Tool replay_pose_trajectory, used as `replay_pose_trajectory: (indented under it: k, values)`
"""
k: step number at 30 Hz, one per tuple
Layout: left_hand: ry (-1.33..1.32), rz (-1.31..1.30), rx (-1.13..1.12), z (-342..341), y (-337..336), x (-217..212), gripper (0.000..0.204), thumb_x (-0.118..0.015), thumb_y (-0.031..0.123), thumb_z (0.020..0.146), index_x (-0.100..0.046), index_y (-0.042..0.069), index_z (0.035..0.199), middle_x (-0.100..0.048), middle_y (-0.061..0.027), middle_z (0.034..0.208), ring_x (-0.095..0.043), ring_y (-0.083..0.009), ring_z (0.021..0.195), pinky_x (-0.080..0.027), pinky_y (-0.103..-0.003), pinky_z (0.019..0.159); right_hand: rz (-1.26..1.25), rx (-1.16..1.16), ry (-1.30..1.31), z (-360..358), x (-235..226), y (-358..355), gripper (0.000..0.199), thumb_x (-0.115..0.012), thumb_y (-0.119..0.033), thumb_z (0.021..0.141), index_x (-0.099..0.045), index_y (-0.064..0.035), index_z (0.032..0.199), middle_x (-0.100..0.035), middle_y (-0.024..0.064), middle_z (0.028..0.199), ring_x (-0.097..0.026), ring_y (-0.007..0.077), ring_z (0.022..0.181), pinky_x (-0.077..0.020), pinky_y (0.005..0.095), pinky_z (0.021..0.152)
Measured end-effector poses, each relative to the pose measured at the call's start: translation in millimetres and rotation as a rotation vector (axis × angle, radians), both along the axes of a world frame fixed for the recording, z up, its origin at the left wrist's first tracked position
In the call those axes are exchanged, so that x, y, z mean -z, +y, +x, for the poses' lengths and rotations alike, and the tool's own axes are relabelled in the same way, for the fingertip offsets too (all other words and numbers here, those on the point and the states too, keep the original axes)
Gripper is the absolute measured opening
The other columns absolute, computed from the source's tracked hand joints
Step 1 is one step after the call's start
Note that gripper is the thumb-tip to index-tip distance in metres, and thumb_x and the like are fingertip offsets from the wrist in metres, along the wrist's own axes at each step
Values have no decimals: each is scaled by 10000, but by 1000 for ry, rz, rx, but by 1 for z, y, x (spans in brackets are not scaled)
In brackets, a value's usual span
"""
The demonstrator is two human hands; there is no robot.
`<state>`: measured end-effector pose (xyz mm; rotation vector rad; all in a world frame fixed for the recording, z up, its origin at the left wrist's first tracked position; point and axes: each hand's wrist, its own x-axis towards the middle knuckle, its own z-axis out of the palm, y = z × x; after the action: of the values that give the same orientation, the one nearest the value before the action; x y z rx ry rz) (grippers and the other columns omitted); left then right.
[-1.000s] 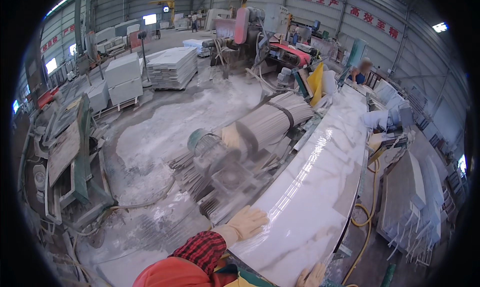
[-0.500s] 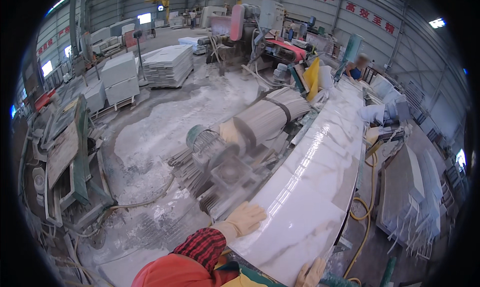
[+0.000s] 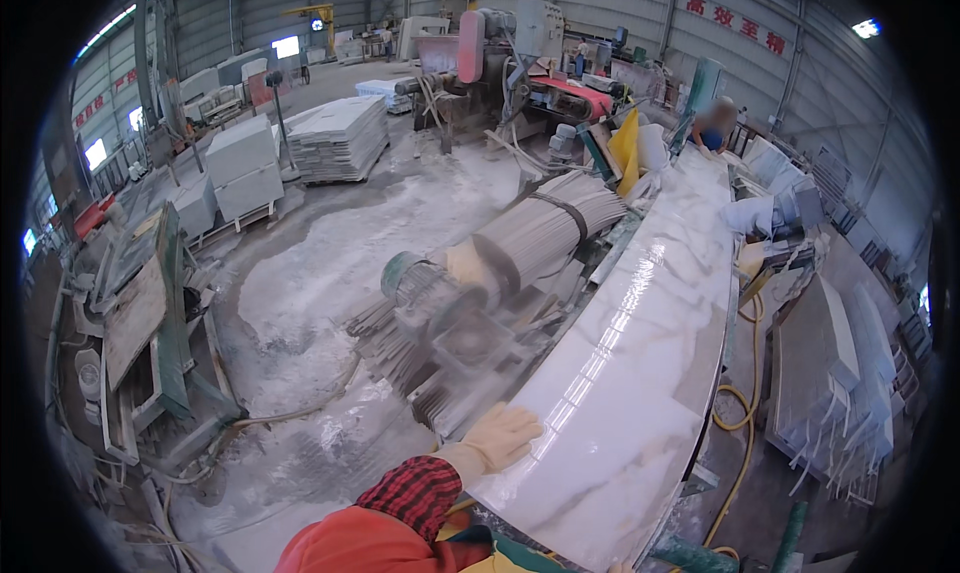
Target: The person repeatedly picks up large white marble-like slabs from a conveyor, wipes their surfaces with gloved hands, and places them back onto the conveyor. The task is performed one at a time in a repetitive loop within a factory setting.
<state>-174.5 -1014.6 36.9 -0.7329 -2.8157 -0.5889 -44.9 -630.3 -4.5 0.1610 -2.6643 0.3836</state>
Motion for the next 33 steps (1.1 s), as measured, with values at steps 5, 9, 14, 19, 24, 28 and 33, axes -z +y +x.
replay_pose_trajectory:
  k: [5,9,14,19,24,28,33]
  values:
    - [3,-7,3,2,1,-1,372,-619,275,986,-591,148,1335,-571,-117,1438,-499,-306,1360,-350,-506,1129,-12,1,-27,2,0,1,537,-686,-292,1019,-598,72,1404,-622,347,1377,-592,510,1284,-466,477,1140]
    - [36,-4,-13,4,1,6,395,-650,285,954,-602,149,1323,-571,-125,1422,-504,-316,1343,-355,-498,1127,-26,-11,-48,4,1,0,541,-686,-304,1020,-601,66,1404,-624,343,1376,-593,505,1287,-466,475,1141]
    - [162,24,-146,8,5,-9,376,-700,254,888,-612,143,1236,-593,-119,1282,-532,-323,1225,-427,-464,986,-68,-19,-93,6,4,1,546,-687,-320,1020,-604,58,1405,-627,338,1376,-593,500,1290,-465,472,1141]
    - [153,49,-138,15,-2,12,468,-684,260,927,-590,86,1352,-570,-179,1369,-512,-386,1294,-398,-493,1098,-183,-44,-209,12,12,3,552,-687,-335,1021,-607,51,1406,-629,334,1376,-594,494,1293,-464,469,1142]
    - [114,60,-101,53,-23,43,533,-643,262,989,-535,49,1466,-527,-223,1478,-469,-428,1390,-351,-508,1204,-472,-26,-518,21,29,0,557,-688,-351,1021,-609,43,1407,-632,329,1376,-594,488,1296,-463,467,1142]
    - [-14,-7,-40,106,-42,30,543,-629,234,998,-507,33,1487,-499,-259,1496,-457,-452,1400,-346,-507,1211,-757,14,-830,32,51,-9,562,-688,-363,1022,-612,37,1408,-634,326,1376,-595,484,1298,-462,465,1143]
    - [-109,-53,50,137,-54,8,531,-636,210,955,-532,1,1432,-520,-277,1448,-495,-464,1335,-383,-522,1166,-1067,82,-1070,51,82,-22,567,-689,-378,1022,-615,30,1409,-636,321,1375,-595,478,1301,-461,462,1143]
